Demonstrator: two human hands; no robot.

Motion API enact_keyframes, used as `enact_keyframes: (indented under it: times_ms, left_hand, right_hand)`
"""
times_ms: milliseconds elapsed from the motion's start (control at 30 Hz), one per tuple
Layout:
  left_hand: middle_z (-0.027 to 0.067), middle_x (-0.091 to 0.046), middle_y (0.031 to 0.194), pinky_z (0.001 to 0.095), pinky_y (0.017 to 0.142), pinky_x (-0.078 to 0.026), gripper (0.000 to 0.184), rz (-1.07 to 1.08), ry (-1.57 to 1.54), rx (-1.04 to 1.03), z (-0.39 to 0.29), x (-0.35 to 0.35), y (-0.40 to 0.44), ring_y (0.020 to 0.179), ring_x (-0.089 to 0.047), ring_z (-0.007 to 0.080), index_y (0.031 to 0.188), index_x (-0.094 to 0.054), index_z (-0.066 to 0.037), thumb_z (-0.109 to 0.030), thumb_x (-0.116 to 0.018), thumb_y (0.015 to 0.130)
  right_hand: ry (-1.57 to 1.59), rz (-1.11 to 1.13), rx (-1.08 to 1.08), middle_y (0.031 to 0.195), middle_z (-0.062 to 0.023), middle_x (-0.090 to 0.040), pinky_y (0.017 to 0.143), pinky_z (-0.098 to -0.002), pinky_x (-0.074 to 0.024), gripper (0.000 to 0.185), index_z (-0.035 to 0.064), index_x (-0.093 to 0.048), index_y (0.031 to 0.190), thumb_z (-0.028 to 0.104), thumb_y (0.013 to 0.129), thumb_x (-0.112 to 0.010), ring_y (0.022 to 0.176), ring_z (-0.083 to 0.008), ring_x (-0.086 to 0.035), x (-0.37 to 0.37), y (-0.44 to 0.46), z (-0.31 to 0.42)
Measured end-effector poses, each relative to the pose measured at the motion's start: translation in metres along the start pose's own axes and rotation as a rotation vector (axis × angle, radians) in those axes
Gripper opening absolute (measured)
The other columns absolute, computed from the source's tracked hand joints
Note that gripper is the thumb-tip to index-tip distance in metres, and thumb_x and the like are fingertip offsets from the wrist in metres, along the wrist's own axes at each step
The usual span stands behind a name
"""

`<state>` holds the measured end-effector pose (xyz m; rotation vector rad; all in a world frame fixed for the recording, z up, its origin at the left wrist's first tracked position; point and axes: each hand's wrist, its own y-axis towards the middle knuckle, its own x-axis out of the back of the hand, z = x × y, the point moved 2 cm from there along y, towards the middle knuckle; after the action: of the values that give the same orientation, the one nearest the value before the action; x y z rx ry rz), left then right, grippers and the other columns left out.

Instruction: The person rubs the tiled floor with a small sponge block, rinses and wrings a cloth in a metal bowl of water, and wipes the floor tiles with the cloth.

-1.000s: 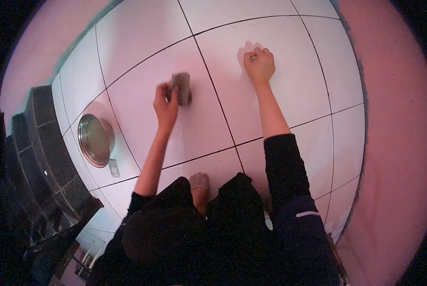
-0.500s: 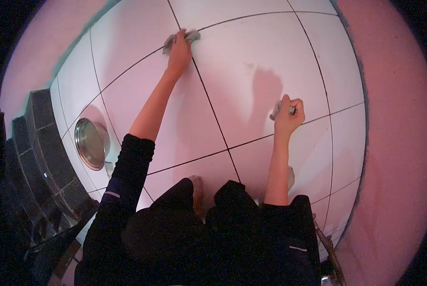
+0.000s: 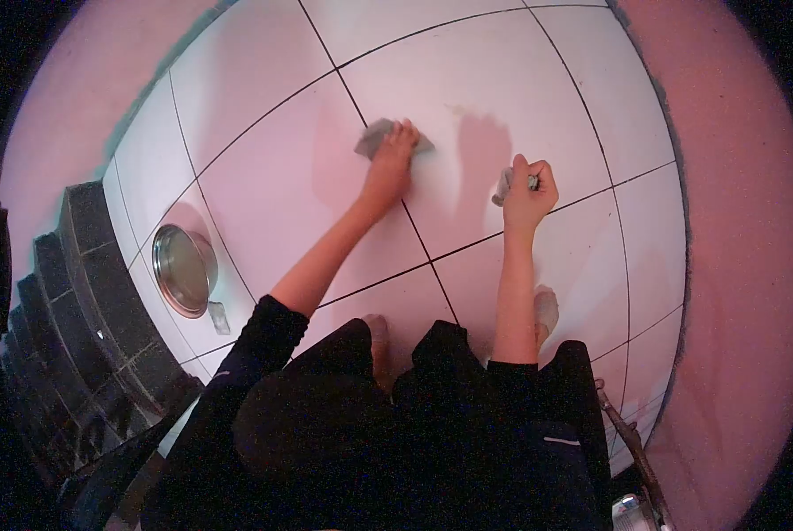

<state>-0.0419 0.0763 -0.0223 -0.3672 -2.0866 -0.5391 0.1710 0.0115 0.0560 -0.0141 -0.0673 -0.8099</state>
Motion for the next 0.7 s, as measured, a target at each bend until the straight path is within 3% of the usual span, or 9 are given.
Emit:
enact_keyframes:
  times_ms: [100, 167, 233, 300, 333, 400, 533, 567, 700]
  left_hand:
    - [0.0224, -0.043, 0.137, 0.0444, 0.107, -0.031, 0.050, 0.020, -0.166, -0.038, -0.022, 0.011, -0.012, 0.131, -0.037, 0.0355, 0.130, -0.044, 0.002, 0.007, -0.042, 0.080]
    - [0.0230, -0.051, 0.128, 0.0415, 0.102, -0.037, 0.046, 0.013, -0.421, 0.190, -0.015, 0.026, -0.007, 0.123, -0.046, 0.0353, 0.129, -0.046, 0.000, 0.005, -0.043, 0.083]
    - [0.0232, -0.061, 0.107, 0.0432, 0.086, -0.046, 0.038, -0.150, -0.450, 0.403, -0.006, 0.058, 0.007, 0.102, -0.060, 0.0363, 0.123, -0.049, -0.001, 0.001, -0.043, 0.086]
    - [0.0190, -0.061, 0.074, 0.0407, 0.057, -0.045, 0.026, -0.437, -0.445, 0.441, 0.017, 0.087, 0.024, 0.063, -0.062, 0.0325, 0.115, -0.055, -0.005, -0.007, -0.046, 0.091]
    - [0.0181, -0.061, 0.074, 0.0369, 0.057, -0.045, 0.024, -0.481, -0.409, 0.476, 0.026, 0.105, 0.037, 0.062, -0.061, 0.0304, 0.115, -0.056, -0.006, -0.010, -0.046, 0.093]
    - [0.0166, -0.063, 0.077, 0.0344, 0.060, -0.047, 0.024, -0.566, -0.337, 0.365, 0.050, 0.122, 0.064, 0.063, -0.062, 0.0295, 0.115, -0.057, -0.006, -0.011, -0.045, 0.095]
    - [0.0206, -0.062, 0.108, 0.0402, 0.080, -0.048, 0.030, -0.448, -0.163, 0.205, 0.096, 0.104, 0.106, 0.093, -0.063, 0.0330, 0.120, -0.054, -0.006, -0.005, -0.045, 0.092]
    - [0.0241, -0.052, 0.125, 0.0446, 0.094, -0.042, 0.036, -0.287, -0.221, 0.249, 0.106, 0.091, 0.110, 0.115, -0.052, 0.0361, 0.124, -0.052, -0.004, -0.002, -0.044, 0.089]
    - [0.0262, -0.040, 0.138, 0.0466, 0.110, -0.026, 0.046, -0.178, 0.083, 0.133, 0.107, 0.027, 0.092, 0.132, -0.034, 0.0385, 0.131, -0.047, 0.000, 0.000, -0.044, 0.085]
  right_hand:
    - [0.010, 0.014, -0.031, 0.059, 0.0065, -0.036, 0.052, -0.0216, -0.0294, 0.037, 0.0096, -0.036, 0.061, 0.009, 0.084, -0.066, 0.058, -0.0043, -0.031, -0.005, -0.008, 0.006]
    - [0.094, 0.046, -0.029, 0.059, 0.0065, -0.036, 0.052, -0.0216, -0.0296, 0.036, 0.0092, -0.037, 0.062, 0.009, 0.084, -0.065, 0.058, -0.0043, -0.031, -0.009, -0.014, 0.014]
    - [0.043, 0.028, -0.001, 0.059, 0.0065, -0.036, 0.053, -0.0216, -0.0298, 0.036, 0.0092, -0.037, 0.062, 0.009, 0.084, -0.065, 0.058, -0.0042, -0.031, -0.008, -0.011, 0.010]
    - [-0.007, 0.021, 0.023, 0.059, 0.0065, -0.036, 0.053, -0.0215, -0.0300, 0.036, 0.0092, -0.037, 0.062, 0.009, 0.084, -0.065, 0.058, -0.0042, -0.031, -0.005, -0.011, 0.008]
    - [0.003, 0.023, 0.001, 0.059, 0.0065, -0.036, 0.054, -0.0214, -0.0300, 0.036, 0.0092, -0.036, 0.062, 0.009, 0.084, -0.065, 0.058, -0.0042, -0.031, -0.003, -0.011, 0.008]
    - [0.015, 0.022, -0.024, 0.059, 0.0065, -0.036, 0.054, -0.0213, -0.0300, 0.037, 0.0093, -0.036, 0.062, 0.009, 0.084, -0.065, 0.058, -0.0041, -0.031, 0.002, -0.009, 0.005]
    - [-0.023, -0.011, -0.043, 0.059, 0.0069, -0.036, 0.054, -0.0211, -0.0299, 0.038, 0.0100, -0.035, 0.061, 0.010, 0.084, -0.065, 0.058, -0.0039, -0.031, 0.015, -0.007, -0.001]
    - [-0.019, -0.015, -0.015, 0.059, 0.0071, -0.036, 0.053, -0.0209, -0.0297, 0.038, 0.0102, -0.035, 0.061, 0.010, 0.084, -0.065, 0.058, -0.0038, -0.031, 0.018, -0.007, -0.001]
    - [0.007, -0.029, -0.022, 0.058, 0.0075, -0.036, 0.052, -0.0206, -0.0291, 0.037, 0.0108, -0.036, 0.062, 0.009, 0.084, -0.065, 0.057, -0.0035, -0.031, 0.028, -0.007, 0.000]
